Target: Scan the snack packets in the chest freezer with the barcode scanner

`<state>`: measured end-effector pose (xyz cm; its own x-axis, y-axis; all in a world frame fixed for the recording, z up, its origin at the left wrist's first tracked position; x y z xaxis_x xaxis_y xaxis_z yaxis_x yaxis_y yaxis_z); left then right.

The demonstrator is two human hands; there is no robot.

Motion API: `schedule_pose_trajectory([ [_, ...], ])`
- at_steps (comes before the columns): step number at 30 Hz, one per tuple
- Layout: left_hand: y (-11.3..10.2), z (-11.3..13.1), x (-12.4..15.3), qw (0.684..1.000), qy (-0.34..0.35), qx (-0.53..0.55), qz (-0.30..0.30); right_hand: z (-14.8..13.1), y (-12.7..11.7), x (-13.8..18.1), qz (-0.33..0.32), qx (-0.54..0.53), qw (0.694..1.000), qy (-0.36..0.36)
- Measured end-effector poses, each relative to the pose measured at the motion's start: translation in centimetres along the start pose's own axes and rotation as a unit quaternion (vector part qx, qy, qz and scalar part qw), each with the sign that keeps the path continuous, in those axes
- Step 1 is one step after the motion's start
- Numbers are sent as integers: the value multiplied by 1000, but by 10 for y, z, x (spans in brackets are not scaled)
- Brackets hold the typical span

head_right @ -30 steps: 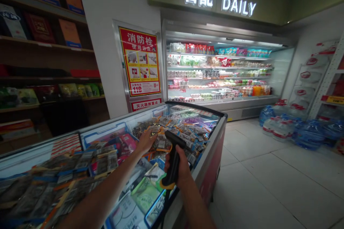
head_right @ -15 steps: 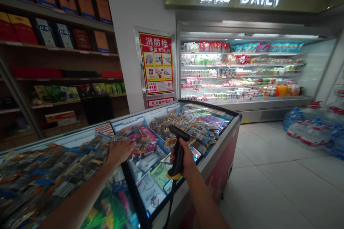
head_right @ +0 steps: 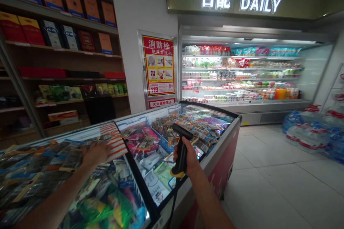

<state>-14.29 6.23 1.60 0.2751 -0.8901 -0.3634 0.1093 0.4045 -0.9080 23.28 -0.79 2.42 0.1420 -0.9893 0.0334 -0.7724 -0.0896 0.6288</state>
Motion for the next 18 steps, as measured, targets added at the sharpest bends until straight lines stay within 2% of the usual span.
schedule_pose_trajectory([
  [1,-1,6,-2,1000,1,1,10,2,2,-2,-4,-1,1000,1],
  [4,4,48,-12,997,69,21,14,12,9,-10,-19,-1,1000,10],
  [7,21,85,-27,993,110,28,-24,22,15,-17,-30,9,999,19],
  [9,35,96,-36,992,106,34,-60,27,15,-21,-34,15,999,28],
  [13,50,93,-44,993,60,37,-94,33,12,-28,-28,30,998,42],
  [18,31,75,-31,999,5,19,-49,36,18,-32,-33,34,998,50],
])
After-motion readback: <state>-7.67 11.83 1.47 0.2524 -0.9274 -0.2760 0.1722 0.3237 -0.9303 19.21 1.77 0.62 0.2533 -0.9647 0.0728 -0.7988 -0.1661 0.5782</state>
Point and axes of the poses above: each hand's wrist, its own x-axis away from the middle knuckle, its own y-axis out of the palm, z = x × y, the point moved 9 cm from there along -x, towards the middle knuckle, and after that the axes turned 7 degrees about x, right-handed, at the moved point
